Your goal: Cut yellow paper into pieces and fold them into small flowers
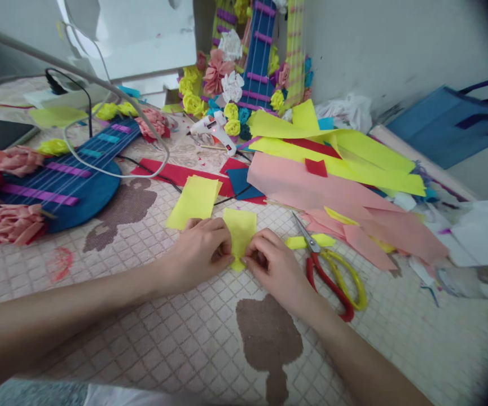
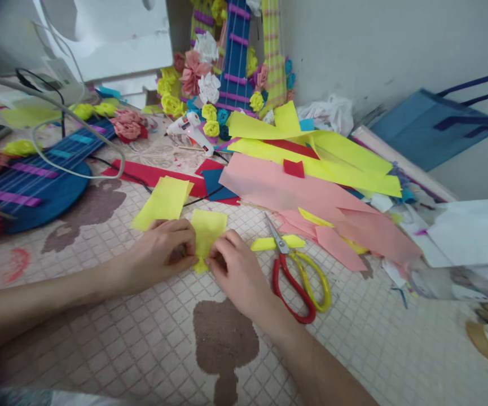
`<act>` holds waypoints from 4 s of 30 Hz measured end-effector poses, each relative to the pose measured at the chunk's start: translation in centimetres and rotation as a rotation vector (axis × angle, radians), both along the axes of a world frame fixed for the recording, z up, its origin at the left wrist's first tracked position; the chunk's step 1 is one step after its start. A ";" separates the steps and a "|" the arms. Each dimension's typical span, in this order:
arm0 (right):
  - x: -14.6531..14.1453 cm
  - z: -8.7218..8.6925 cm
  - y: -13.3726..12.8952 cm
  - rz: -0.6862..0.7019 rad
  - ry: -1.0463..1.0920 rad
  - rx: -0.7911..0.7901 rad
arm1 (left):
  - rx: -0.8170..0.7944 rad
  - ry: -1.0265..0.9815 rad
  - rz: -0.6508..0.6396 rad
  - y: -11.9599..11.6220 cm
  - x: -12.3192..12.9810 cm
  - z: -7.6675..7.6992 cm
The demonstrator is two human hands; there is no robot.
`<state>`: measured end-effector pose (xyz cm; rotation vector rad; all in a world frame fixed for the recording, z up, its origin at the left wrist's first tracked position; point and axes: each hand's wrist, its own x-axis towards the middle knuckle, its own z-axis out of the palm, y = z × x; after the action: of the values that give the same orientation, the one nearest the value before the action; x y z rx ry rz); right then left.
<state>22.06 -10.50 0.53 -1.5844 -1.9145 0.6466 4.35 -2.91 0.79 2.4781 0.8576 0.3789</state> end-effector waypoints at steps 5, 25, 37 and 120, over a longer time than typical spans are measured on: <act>0.0 0.0 0.0 0.003 -0.008 0.008 | 0.007 0.008 0.006 -0.1 0.1 0.0; -0.1 0.0 -0.2 0.024 -0.002 -0.013 | 0.007 -0.051 -0.016 -0.5 -0.1 -0.2; 0.0 0.1 -0.4 0.035 -0.034 -0.061 | 0.003 -0.023 -0.027 -0.7 -0.3 -0.1; -0.2 0.2 -0.1 -0.005 -0.018 -0.018 | -0.068 0.017 -0.020 0.1 0.0 0.4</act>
<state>21.84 -10.65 0.70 -1.6105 -1.9222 0.6521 4.40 -2.82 1.18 2.4284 0.8381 0.3164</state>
